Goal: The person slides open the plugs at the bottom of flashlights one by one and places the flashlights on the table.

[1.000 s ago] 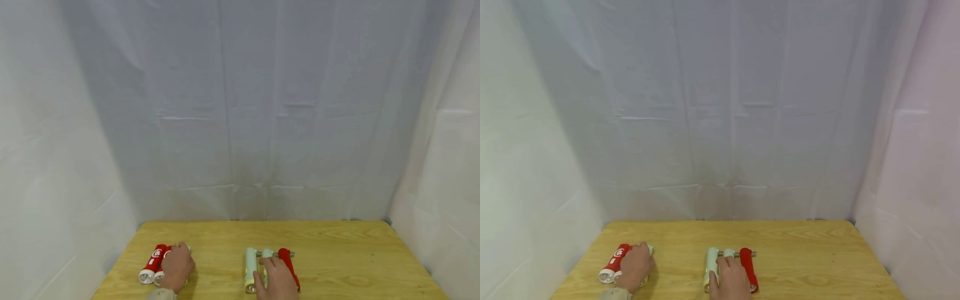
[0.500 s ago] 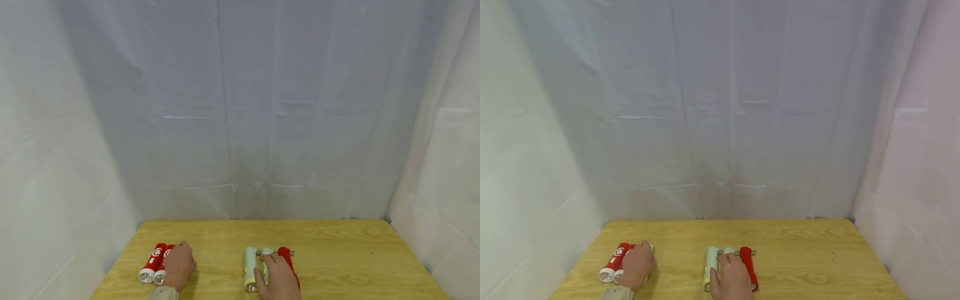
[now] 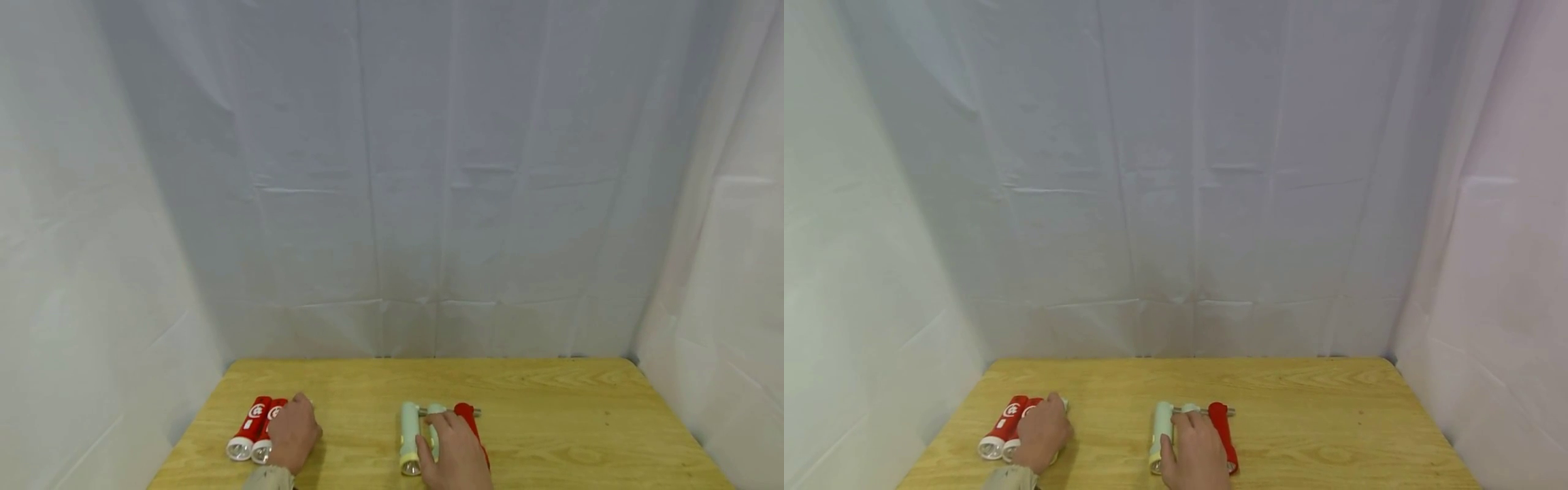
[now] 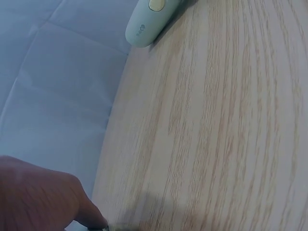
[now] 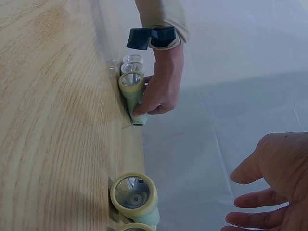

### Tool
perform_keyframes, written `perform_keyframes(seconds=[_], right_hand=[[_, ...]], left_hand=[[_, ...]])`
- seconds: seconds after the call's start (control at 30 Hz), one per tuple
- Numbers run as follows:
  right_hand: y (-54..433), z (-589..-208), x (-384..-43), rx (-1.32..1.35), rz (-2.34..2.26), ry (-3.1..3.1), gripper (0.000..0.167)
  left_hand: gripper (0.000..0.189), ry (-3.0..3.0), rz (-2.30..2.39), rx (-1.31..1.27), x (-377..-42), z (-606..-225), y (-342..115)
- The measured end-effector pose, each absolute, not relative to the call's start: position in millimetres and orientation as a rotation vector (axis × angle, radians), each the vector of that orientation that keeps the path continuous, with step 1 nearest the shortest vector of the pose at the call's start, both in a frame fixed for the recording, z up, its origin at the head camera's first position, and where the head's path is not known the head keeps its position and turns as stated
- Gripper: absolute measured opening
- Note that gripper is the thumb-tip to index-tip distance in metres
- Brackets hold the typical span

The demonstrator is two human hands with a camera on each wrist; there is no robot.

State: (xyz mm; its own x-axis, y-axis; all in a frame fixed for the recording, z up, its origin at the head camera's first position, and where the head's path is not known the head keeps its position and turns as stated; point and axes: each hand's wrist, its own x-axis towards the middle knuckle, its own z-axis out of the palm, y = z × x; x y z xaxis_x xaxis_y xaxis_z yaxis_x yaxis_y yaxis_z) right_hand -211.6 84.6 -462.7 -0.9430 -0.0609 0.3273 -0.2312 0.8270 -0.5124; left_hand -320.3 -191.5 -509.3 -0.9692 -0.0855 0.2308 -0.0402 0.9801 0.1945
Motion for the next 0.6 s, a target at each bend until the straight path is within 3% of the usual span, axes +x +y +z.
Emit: perform_keyframes(seconds=[0.6], right_hand=[[88.9,-457.7,-213.1,0.201,0.799,-2.657,0.019]], left_hand=[[0.028,-2.936,-0.394,0.121,-316.6,-508.8,-184.4]])
